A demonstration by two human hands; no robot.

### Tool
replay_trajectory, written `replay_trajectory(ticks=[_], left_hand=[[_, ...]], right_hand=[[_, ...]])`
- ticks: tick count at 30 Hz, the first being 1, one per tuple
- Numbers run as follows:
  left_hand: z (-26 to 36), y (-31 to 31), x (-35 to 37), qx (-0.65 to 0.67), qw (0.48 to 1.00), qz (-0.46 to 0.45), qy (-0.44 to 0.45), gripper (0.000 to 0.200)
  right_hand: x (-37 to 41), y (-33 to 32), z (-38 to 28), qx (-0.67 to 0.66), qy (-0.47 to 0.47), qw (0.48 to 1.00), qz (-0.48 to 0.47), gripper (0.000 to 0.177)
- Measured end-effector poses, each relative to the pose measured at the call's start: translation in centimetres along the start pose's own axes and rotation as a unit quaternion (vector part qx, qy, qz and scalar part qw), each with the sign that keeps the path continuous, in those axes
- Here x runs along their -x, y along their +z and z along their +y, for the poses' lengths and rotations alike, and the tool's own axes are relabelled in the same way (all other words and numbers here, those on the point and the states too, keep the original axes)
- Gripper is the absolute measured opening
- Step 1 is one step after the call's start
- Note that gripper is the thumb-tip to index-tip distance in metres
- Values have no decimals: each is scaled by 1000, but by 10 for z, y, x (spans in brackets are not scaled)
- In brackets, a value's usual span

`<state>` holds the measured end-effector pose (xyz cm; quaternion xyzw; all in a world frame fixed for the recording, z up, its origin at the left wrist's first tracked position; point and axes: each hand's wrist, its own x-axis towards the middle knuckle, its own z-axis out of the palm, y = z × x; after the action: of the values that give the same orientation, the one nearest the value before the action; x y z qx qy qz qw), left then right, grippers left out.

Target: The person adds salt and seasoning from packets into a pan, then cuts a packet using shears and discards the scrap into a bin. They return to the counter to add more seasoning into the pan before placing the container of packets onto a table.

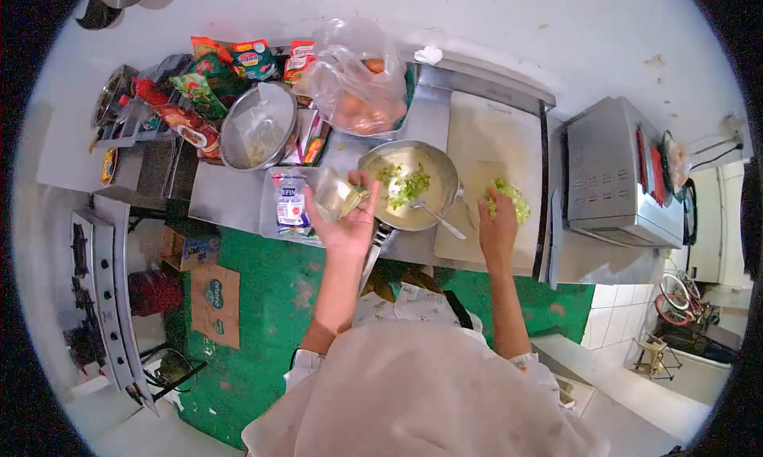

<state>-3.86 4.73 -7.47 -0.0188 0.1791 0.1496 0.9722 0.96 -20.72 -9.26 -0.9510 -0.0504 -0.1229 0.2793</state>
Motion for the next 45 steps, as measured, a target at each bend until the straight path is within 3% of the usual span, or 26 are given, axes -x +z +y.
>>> replay_trajectory(ticks=[1,3,5,9,11,12,14,17,18,19,20,23,24,25,27,28,29,31,32,34,37,39,40,41,42,45], left_hand=[[-5,5,3,-1,1000,1,3,54],[-19,21,9,-17,998,62,-23,56],[-30,29,15,-36,996,71,-45,58],[-34,33,24,-164,983,68,-53,67],[-21,4,12,81,971,-106,-198,70],[-27,46,32,-154,980,67,-109,73],[-20,37,35,-176,978,76,-84,75],[-7,35,50,-242,968,65,-9,80],[-2,35,55,-405,910,9,86,80],[3,34,60,-552,814,-47,175,80],[11,29,66,-553,813,-43,176,80],[40,11,83,-712,683,-125,105,36],[42,22,87,-705,698,-81,92,14],[49,16,84,-705,699,-77,96,14],[70,-3,72,-768,627,-62,113,16],[80,-6,65,-787,596,-83,136,16],[90,-7,59,-787,596,-81,137,16],[110,-8,44,-789,565,-127,205,10],[121,-11,35,-788,566,-125,206,10],[140,-15,19,-706,690,-94,131,16],[156,-13,2,-712,685,-103,113,18],[162,-31,-15,-687,710,-122,91,18],[163,-38,-22,-717,679,-137,81,18],[163,-46,-30,-745,646,-152,72,18],[160,-50,-35,-744,643,-166,79,18],[157,-57,-45,-768,613,-170,69,18]], right_hand=[[-4,-13,-21,-2,-1,1000,-2,34],[-8,-30,-71,-217,-61,965,-137,42],[-9,-35,-118,-248,-179,939,-158,48],[-17,-23,-144,-296,-216,921,-135,41],[-18,-12,-142,-330,-173,915,-158,29],[-18,-12,-144,-331,-174,913,-160,29],[-17,-13,-146,-351,-107,912,-184,21],[-11,-11,-139,-324,-106,930,-136,18],[-9,-14,-137,-327,-107,928,-140,18],[-7,-17,-133,-319,-140,925,-152,16],[-3,-19,-131,-311,-173,920,-163,13],[14,-18,-132,-325,-200,906,-185,9],[16,-15,-135,-327,-202,904,-190,9],[17,-11,-139,-277,-222,913,-203,10],[22,0,-147,-227,-243,918,-217,12],[27,10,-152,-252,-149,914,-280,14],[32,19,-159,-272,-52,899,-339,16],[38,35,-180,-283,-92,893,-337,17],[40,43,-188,-295,-130,886,-334,18],[35,65,-196,-309,-144,873,-349,19],[13,115,-187,-381,-117,846,-355,22],[-13,135,-193,-164,-276,915,-243,23],[-19,146,-195,-163,-276,916,-243,23],[-23,156,-197,-58,-320,911,-254,22],[-25,166,-198,47,-358,895,-261,20],[-30,189,-203,150,-395,858,-292,18]])
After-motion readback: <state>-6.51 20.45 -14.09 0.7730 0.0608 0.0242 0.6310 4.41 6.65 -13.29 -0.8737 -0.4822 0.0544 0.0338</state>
